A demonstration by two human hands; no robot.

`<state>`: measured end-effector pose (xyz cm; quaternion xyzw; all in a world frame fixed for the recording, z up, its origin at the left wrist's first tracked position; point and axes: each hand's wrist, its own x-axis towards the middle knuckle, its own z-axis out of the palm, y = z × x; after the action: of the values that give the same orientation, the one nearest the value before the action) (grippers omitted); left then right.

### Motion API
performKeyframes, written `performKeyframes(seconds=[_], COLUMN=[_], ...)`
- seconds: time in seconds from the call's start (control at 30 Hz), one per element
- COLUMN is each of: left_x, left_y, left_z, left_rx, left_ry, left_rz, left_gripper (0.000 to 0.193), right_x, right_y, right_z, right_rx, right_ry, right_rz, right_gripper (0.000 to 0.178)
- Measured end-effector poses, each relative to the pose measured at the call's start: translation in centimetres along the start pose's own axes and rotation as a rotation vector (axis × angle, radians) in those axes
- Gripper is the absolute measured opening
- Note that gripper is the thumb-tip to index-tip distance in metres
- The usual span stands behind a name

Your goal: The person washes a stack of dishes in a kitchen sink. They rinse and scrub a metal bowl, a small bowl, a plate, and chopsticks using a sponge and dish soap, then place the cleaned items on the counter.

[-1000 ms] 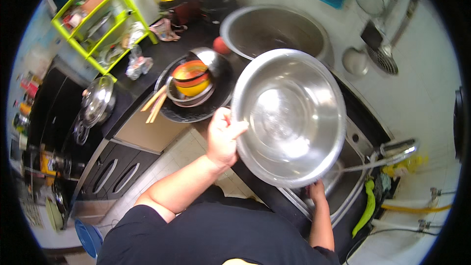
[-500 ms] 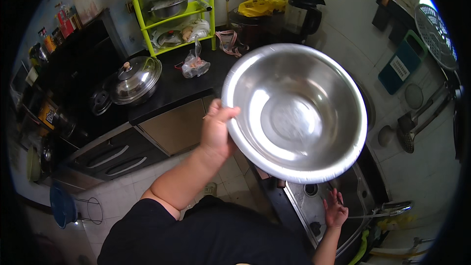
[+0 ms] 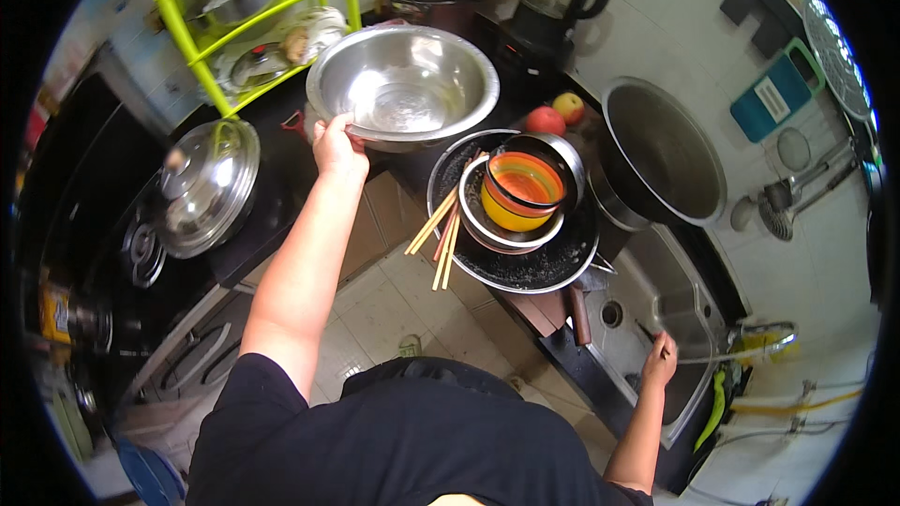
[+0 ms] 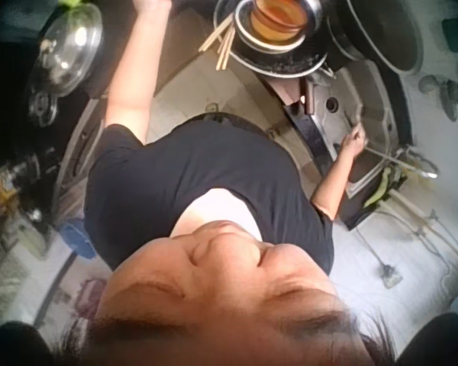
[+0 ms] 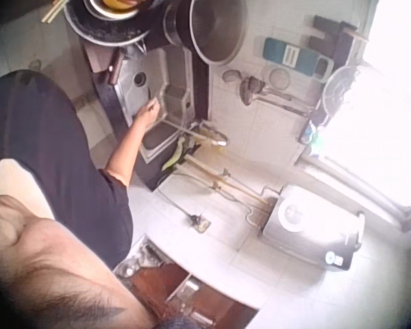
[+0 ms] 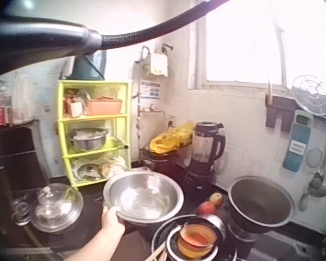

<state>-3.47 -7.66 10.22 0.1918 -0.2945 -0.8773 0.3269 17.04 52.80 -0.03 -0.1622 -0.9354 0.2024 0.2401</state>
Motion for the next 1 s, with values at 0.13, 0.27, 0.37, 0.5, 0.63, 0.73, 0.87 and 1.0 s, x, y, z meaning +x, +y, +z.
performKeyframes(seconds=[0.13,0.27,0.37,0.5,0.63,0.73,0.87,1.0], left_x=[4.0,7.3,8.1,8.9,8.4,6.4,1.9,-2.6], left_y=[-5.0,-9.1,-10.9,-12.7,-12.5,-10.9,-9.0,-6.7], left_z=[-0.2,-1.1,-1.7,-3.6,-4.3,-5.0,-6.6,-8.2], left_rx=[0.089,0.098,0.115,0.144,0.213,0.324,0.622,0.712], left_ry=[0.067,0.029,0.009,-0.007,-0.101,-0.179,-0.234,-0.421], left_rz=[-0.030,-0.008,-0.067,-0.140,-0.212,-0.386,-0.511,-0.541], left_gripper=[0.024,0.026,0.024,0.021,0.025,0.029,0.022,0.018], right_x=[0.3,-0.6,-0.1,2.0,2.8,2.3,1.6,1.7], right_y=[-7.7,-16.4,-22.7,-31.5,-39.1,-42.5,-43.2,-41.9], right_z=[-4.1,-7.9,-7.5,-4.2,0.7,5.0,10.3,10.8], right_rx=[0.298,0.565,0.599,0.677,0.380,0.152,-0.102,0.034], right_ry=[0.176,0.278,0.232,-0.086,-0.199,-0.286,-0.518,-0.673], right_rz=[-0.162,-0.218,-0.512,-0.865,-1.135,-1.328,-1.291,-1.114], right_gripper=[0.034,0.039,0.045,0.020,0.018,0.025,0.025,0.026])
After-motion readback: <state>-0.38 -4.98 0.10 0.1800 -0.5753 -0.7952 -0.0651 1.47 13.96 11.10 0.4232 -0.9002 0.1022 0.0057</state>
